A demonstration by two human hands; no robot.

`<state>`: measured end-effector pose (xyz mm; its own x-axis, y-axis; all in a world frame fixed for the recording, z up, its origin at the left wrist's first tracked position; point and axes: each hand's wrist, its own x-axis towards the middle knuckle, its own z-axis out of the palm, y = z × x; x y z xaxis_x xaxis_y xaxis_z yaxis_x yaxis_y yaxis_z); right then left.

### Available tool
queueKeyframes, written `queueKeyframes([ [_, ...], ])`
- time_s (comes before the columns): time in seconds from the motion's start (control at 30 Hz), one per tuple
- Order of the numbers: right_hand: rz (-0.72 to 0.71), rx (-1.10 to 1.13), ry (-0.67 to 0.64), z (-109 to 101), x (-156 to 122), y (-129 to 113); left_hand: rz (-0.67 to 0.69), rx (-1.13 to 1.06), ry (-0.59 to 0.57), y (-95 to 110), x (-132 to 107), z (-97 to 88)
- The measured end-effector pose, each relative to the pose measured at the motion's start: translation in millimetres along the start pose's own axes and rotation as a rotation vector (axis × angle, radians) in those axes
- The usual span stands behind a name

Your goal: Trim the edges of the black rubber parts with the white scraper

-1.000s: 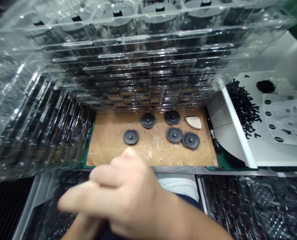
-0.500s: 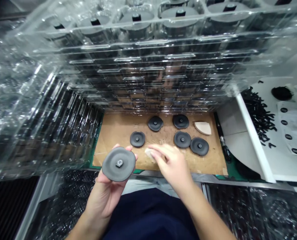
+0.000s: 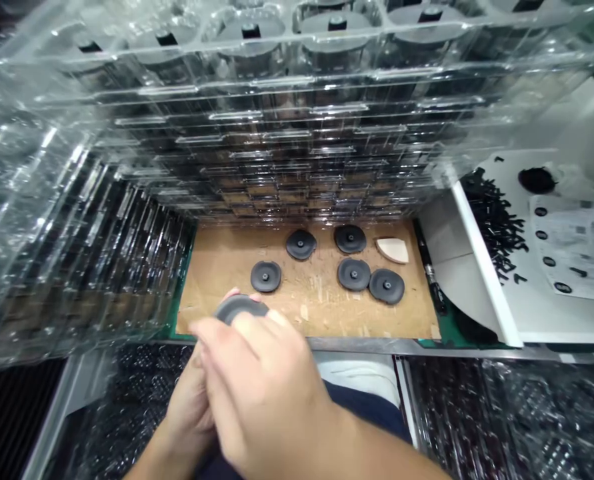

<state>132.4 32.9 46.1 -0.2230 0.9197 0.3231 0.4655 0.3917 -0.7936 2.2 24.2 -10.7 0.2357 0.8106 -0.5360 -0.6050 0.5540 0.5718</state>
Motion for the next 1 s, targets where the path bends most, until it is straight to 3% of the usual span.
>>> queueKeyframes([
  [0.07,0.046,0.024,-0.152,2.9,1.1,-0.6,0.006,0.021,0.035,0.9,-0.5,-1.1],
  [0.23,-0.04,-0.028,0.038,2.2,0.0,3.5,-0.018,-0.022,-0.052,6.5,-2.8,7.0],
  [0.3,-0.062,0.049,-0.062,-5.6,-6.0,2.6,-0.019,-0.039,-0.072,10.1,-3.6,8.0],
  [0.37,0.004,0.044,-0.172,-15.9,-13.5,2.4,-0.031,-0.039,-0.106,12.6,-3.2,6.8],
  [0.47,0.072,-0.185,-0.114,-26.2,-16.2,5.8,-0.05,-0.058,-0.153,12.0,-1.4,5.1],
  [0.53,-0.032,-0.283,-0.061,-27.2,-8.8,11.5,-0.071,-0.067,-0.151,10.7,-0.9,5.4],
  [0.63,-0.187,-0.115,-0.074,-25.4,5.0,27.1,-0.105,-0.07,-0.172,12.2,-0.9,7.1],
  [0.7,-0.051,0.005,0.005,-23.8,5.0,40.0,-0.137,-0.09,-0.23,15.1,-0.1,8.2],
  [0.8,0.345,0.019,0.124,-16.2,-19.1,58.4,-0.171,-0.129,-0.3,17.4,2.5,8.8],
  [0.9,0.582,0.071,0.047,0.1,-61.1,73.6,-0.181,-0.154,-0.321,14.5,5.3,7.5],
  [1.0,0.678,0.074,-0.027,12.1,-92.0,86.5,-0.188,-0.168,-0.324,11.2,6.6,5.9],
])
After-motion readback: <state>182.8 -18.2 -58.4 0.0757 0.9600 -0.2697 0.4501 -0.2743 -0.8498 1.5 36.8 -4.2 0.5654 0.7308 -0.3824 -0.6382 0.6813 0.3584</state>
